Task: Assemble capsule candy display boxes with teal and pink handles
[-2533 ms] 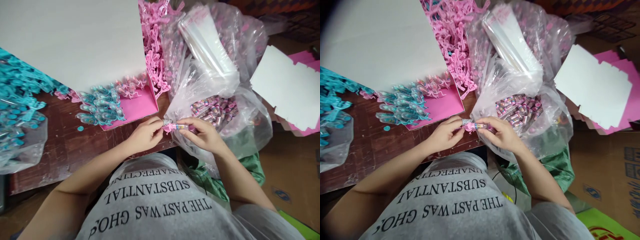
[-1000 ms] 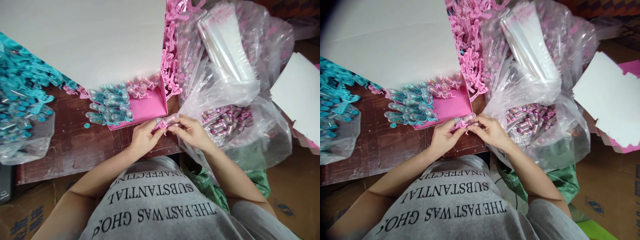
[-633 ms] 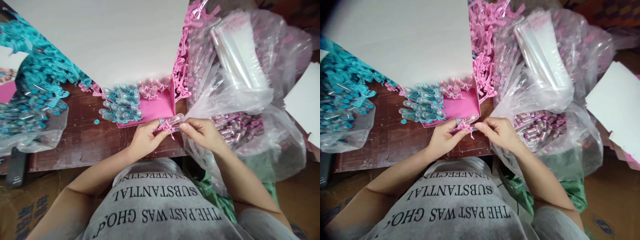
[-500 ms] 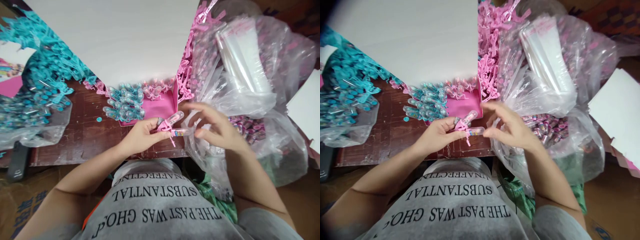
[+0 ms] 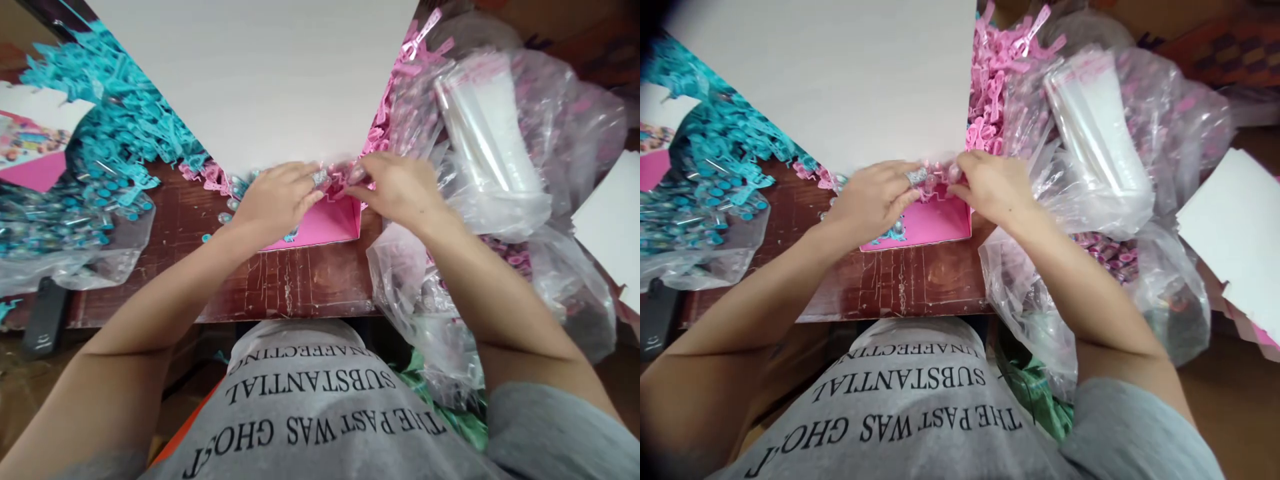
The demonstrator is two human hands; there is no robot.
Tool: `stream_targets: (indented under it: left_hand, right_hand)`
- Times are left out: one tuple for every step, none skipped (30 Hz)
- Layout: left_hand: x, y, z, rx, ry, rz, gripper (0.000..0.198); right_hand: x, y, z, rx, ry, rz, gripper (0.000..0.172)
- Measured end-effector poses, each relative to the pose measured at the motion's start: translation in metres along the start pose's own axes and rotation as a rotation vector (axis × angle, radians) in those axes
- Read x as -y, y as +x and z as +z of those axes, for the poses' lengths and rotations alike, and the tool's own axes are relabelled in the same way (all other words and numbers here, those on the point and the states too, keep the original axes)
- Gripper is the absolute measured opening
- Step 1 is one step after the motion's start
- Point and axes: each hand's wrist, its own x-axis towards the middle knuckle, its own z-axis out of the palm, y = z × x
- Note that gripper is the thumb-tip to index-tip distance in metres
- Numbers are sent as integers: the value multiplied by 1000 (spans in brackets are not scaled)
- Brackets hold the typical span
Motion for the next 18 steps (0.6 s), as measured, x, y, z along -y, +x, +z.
stream_targets:
  left_hand:
    - [2,3,5,19,33,13,37]
    - [3,5,9,28,60,16,37]
    - [3,5,11,32,82,13,38]
    - [3,5,11,32,98,9,39]
    - [2,4,11,32,109,6,39]
    - [2,4,10,30,116,3,40]
    - [2,3,9,30,118,3,41]
    - [2,4,8,32,117,3,41]
    - [3,5,8,36,115,0,40]
    - [3,6,8,40,112,-5,40]
    - [3,7,8,44,109,-14,40]
    - [3,8,8,49,103,-24,39]
    - [2,8,8,53,94,-32,40]
    - [0,6,6,50,81,-35,40]
    - [-3,2,3,35,66,-34,40]
    - [-5,-3,-2,3,54,-31,40]
    - [-6,-10,-9,-50,49,-32,39]
    - [-6,-18,-17,-129,53,-44,38]
  right_hand:
    - [5,5,5,35,-55,40,33]
    - [11,8,7,62,-100,70,35]
    - [15,10,7,91,-133,82,36]
    - [18,12,5,122,-158,76,37]
    - [19,13,2,153,-177,64,37]
    - [20,14,-1,182,-193,53,37]
    - [20,15,-4,210,-208,45,37]
    - [19,17,-6,234,-222,39,37]
    - [19,19,-6,254,-233,35,37]
    - [19,22,-5,270,-240,32,36]
    - [19,24,-3,280,-241,31,35]
    - [20,26,0,281,-234,30,34]
    - [20,26,3,271,-218,31,34]
    - [21,25,6,246,-196,34,34]
    - [20,22,9,209,-174,37,35]
    - [20,18,11,163,-159,40,37]
    - [18,13,13,109,-153,46,39]
    - [16,9,15,60,-157,54,39]
